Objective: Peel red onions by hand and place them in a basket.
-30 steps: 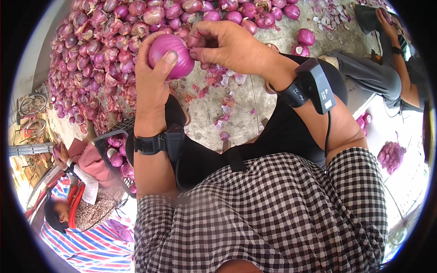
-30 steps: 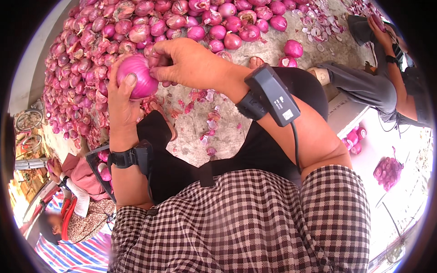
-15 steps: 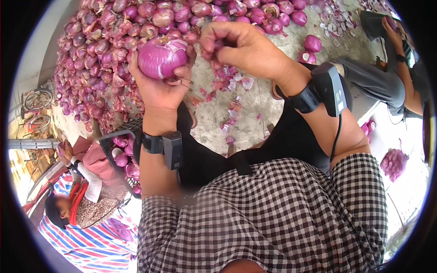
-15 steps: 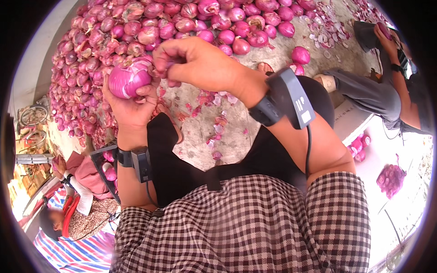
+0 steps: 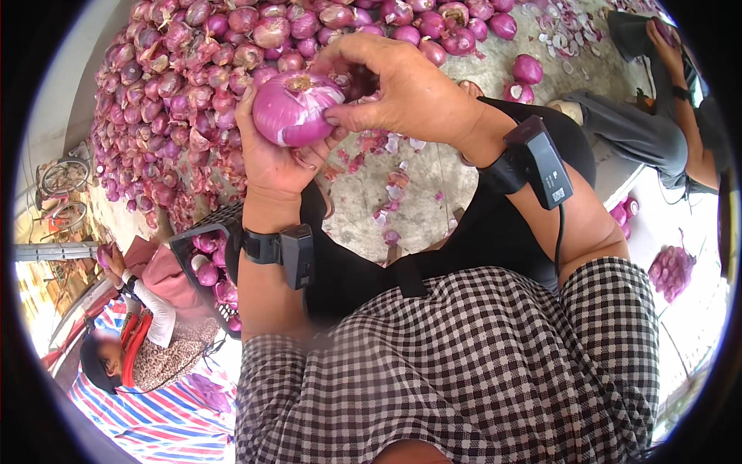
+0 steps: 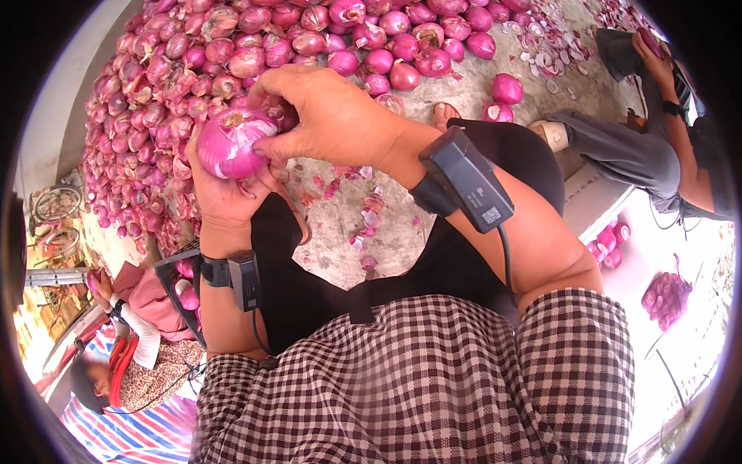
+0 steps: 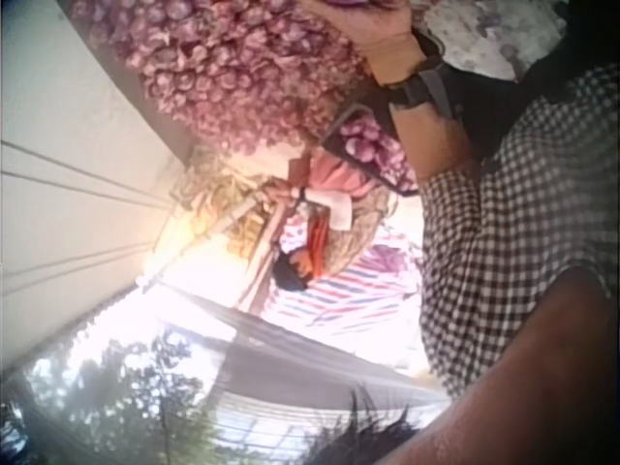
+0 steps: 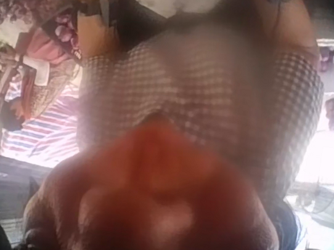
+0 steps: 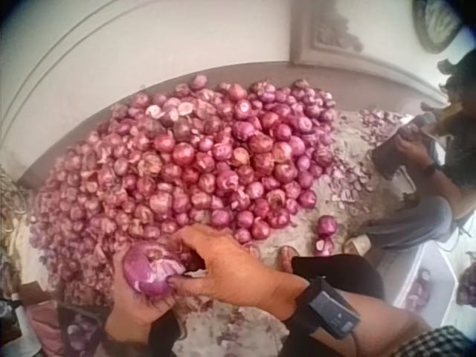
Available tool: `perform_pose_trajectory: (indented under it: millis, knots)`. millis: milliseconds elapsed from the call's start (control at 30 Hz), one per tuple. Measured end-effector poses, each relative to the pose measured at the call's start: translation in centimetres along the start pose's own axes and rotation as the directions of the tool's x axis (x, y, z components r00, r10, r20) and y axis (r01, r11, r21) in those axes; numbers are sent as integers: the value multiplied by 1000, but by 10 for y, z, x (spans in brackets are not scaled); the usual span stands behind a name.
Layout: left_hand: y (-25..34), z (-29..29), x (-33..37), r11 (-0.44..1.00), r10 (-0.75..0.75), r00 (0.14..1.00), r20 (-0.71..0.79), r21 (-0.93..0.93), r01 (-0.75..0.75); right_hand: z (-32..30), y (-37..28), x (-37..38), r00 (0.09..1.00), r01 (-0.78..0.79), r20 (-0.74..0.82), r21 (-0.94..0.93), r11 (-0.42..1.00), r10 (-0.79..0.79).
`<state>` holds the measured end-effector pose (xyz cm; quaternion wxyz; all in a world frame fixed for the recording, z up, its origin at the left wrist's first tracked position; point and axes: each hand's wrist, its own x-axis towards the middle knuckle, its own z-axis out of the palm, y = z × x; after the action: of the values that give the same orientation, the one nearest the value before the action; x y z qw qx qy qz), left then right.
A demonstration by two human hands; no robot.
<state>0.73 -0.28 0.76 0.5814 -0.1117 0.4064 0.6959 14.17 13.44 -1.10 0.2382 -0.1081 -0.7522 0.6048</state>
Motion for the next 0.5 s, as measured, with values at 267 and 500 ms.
perform_pose_trajectory:
  millis: [267,500]
  knots:
    - [-3,-5,3,998,-14,998,64,64,10,-3,6,-3,994,104,42,-189,976,-98]
    - [-8,-6,8,991,-25,999,28,131,21,-5,1,-7,989,93,134,-288,953,-56]
